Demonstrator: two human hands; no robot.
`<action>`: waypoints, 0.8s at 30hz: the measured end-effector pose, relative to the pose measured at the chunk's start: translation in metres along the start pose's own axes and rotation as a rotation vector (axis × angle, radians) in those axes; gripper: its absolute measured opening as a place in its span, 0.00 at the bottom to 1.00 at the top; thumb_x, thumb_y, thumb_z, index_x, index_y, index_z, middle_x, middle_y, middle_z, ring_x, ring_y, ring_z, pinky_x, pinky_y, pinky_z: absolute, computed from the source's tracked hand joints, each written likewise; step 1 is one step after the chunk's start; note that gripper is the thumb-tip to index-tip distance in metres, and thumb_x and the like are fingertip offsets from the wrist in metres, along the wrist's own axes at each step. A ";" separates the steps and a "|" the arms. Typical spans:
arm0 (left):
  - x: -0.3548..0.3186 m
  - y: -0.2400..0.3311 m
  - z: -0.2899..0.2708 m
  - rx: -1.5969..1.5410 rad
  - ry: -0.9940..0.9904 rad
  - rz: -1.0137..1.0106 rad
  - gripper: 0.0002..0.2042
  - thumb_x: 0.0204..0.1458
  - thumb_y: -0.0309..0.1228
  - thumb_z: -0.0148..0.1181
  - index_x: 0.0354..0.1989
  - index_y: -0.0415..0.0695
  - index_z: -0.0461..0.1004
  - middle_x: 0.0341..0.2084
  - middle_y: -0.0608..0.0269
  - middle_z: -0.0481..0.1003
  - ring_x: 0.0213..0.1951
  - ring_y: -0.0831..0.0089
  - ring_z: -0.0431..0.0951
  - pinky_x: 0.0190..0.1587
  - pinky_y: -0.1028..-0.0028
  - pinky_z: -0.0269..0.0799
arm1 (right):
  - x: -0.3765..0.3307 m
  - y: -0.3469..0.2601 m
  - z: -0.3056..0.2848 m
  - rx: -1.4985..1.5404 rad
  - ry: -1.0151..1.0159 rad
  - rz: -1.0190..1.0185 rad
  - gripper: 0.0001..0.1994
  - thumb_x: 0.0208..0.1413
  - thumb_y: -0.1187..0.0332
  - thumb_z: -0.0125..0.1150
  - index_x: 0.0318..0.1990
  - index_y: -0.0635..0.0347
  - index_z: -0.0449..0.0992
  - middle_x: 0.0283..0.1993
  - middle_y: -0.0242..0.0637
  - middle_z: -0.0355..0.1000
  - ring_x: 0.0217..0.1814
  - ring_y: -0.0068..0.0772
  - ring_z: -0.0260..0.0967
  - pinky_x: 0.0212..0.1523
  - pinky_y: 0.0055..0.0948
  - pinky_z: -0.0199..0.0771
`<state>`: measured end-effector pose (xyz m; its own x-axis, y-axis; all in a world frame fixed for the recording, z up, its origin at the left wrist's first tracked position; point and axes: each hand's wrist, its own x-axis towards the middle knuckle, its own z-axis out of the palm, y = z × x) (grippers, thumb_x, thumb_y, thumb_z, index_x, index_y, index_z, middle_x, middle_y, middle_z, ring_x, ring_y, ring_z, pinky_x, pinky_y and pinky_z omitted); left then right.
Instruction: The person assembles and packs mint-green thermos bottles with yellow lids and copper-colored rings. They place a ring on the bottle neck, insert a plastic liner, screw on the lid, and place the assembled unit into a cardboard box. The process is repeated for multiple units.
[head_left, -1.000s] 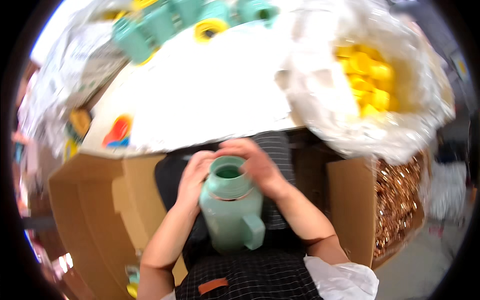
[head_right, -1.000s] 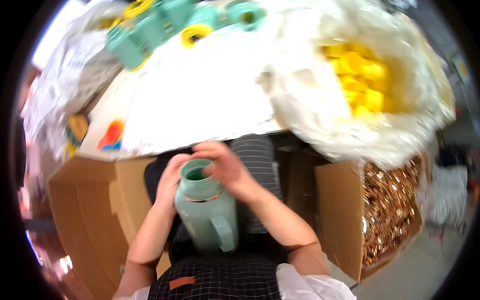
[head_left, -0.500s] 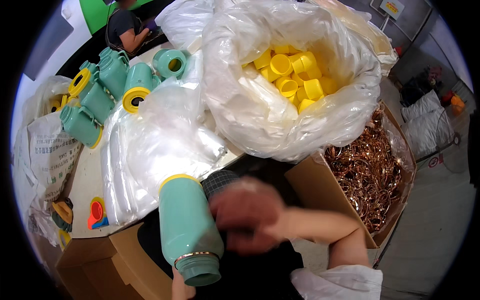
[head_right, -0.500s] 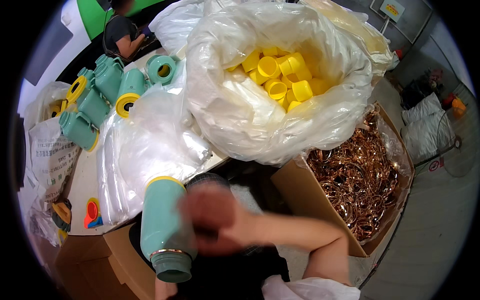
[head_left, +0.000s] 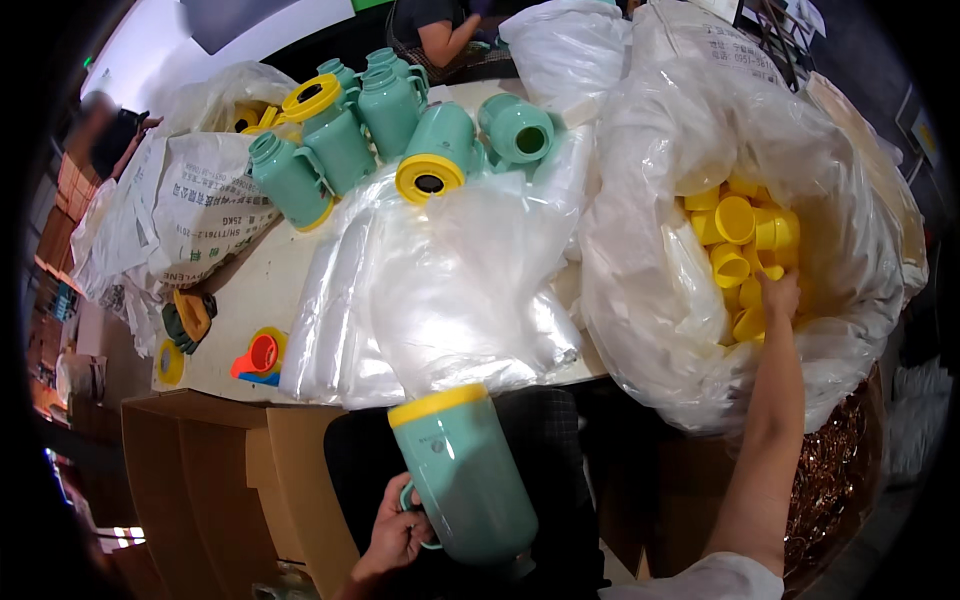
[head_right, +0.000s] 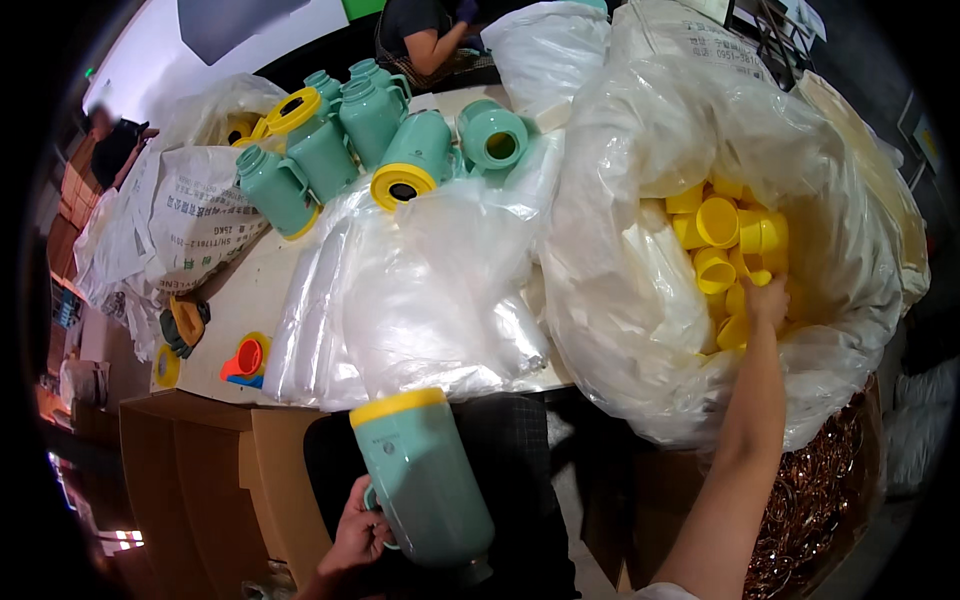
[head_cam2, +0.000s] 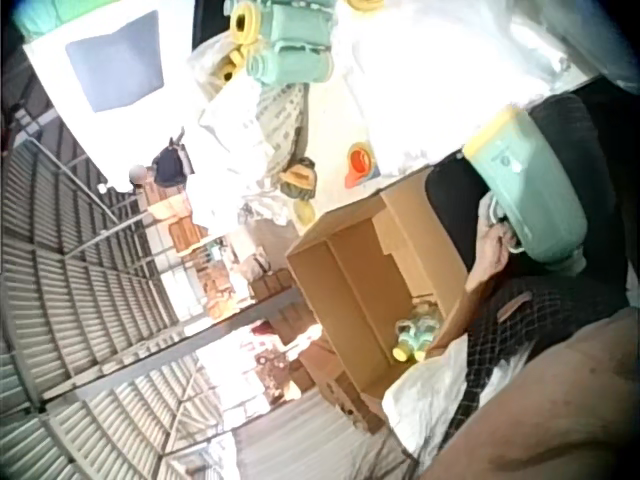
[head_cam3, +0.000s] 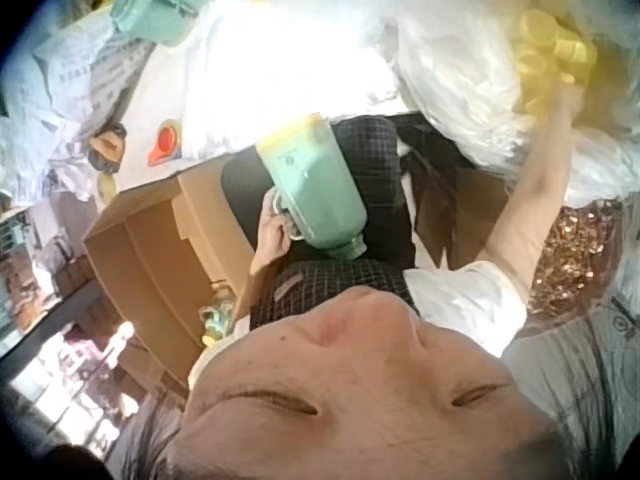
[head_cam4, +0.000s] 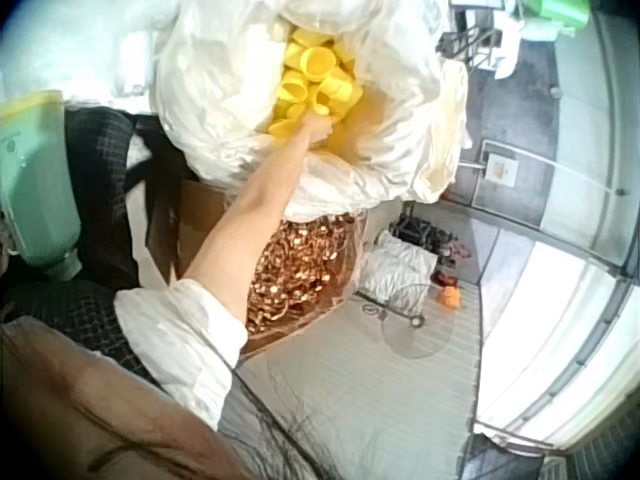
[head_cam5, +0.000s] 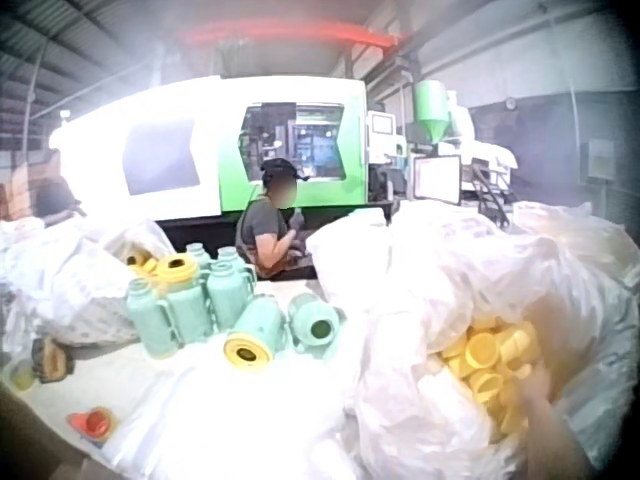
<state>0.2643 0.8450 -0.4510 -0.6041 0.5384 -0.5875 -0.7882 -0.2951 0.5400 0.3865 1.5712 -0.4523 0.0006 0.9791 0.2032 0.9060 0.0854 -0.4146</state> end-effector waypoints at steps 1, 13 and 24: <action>0.004 0.008 0.010 -0.008 -0.011 0.004 0.33 0.46 0.09 0.42 0.63 0.49 0.61 0.36 0.66 0.69 0.22 0.77 0.67 0.21 0.79 0.65 | -0.009 -0.014 -0.014 0.057 0.071 -0.055 0.41 0.45 0.46 0.73 0.64 0.56 0.66 0.62 0.55 0.68 0.63 0.57 0.67 0.64 0.48 0.64; 0.017 0.042 0.050 -0.166 0.019 0.332 0.28 0.52 0.13 0.44 0.64 0.46 0.60 0.55 0.54 0.70 0.52 0.62 0.76 0.47 0.67 0.80 | -0.446 -0.104 -0.130 1.184 -0.117 -1.638 0.25 0.46 0.58 0.75 0.54 0.40 0.77 0.52 0.38 0.69 0.49 0.42 0.70 0.52 0.38 0.76; -0.036 0.042 0.003 1.434 -0.259 0.719 0.30 0.49 0.07 0.46 0.61 0.43 0.65 0.60 0.44 0.71 0.52 0.55 0.80 0.53 0.67 0.76 | -0.434 -0.116 -0.058 1.033 -0.501 -0.398 0.12 0.69 0.67 0.50 0.45 0.67 0.76 0.38 0.32 0.74 0.38 0.22 0.65 0.45 0.22 0.65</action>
<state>0.2532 0.8152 -0.4054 -0.6276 0.7768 0.0517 0.4723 0.3271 0.8185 0.3058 1.1252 -0.4408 -0.5714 0.7941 0.2070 0.0416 0.2799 -0.9591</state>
